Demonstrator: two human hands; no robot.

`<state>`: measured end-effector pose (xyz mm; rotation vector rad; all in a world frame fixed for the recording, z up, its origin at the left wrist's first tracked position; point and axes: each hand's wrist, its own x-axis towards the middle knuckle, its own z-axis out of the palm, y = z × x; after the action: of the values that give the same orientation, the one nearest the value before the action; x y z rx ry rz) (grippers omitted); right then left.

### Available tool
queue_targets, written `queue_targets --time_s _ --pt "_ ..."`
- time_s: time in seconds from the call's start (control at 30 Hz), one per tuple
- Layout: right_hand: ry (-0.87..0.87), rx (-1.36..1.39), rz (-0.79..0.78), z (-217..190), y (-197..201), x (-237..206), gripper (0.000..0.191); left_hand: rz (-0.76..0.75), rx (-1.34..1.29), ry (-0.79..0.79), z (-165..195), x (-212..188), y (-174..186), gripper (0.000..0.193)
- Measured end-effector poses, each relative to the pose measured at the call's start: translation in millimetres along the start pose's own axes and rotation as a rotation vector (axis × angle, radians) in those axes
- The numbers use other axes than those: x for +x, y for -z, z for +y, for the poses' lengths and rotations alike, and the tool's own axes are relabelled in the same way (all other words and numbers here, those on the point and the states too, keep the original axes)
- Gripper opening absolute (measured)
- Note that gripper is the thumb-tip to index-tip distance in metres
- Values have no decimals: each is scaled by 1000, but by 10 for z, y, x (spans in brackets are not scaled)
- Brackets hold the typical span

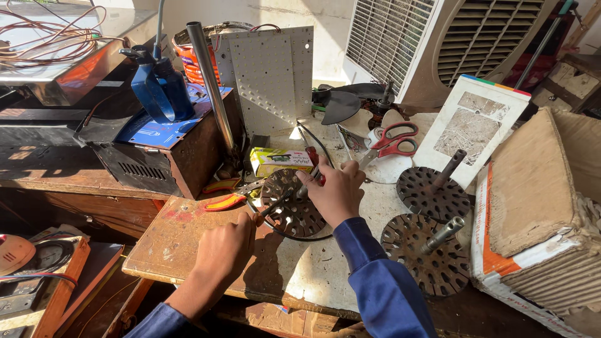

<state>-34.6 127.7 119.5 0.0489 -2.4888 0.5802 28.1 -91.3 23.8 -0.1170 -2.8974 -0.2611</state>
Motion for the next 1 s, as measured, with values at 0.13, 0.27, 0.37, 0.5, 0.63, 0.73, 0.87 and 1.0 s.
queue_targets --time_s 0.13,0.27,0.37,0.5,0.63,0.73,0.87,1.0 --pt "-22 71 94 -85 -93 -79 35 105 -40 13 63 55 128 26" --pt "-124 360 104 -62 -191 -103 26 -61 -82 51 -13 101 137 30" --pt "-44 458 164 -39 -223 -84 23 -31 -88 177 -162 122 129 41" --pt "-16 527 160 15 -179 -18 24 233 31 -253 -242 13 131 21" --pt "4 531 143 61 -133 6 21 22 -152 262 -216 -92 227 45" --pt "85 523 142 102 -90 36 26 137 -143 242 -163 -86 234 43" --pt "95 544 87 132 -36 33 32 7 -105 4 -84 26 74 22" --pt "73 546 66 121 6 13 37 47 -136 57 -18 24 -39 20"
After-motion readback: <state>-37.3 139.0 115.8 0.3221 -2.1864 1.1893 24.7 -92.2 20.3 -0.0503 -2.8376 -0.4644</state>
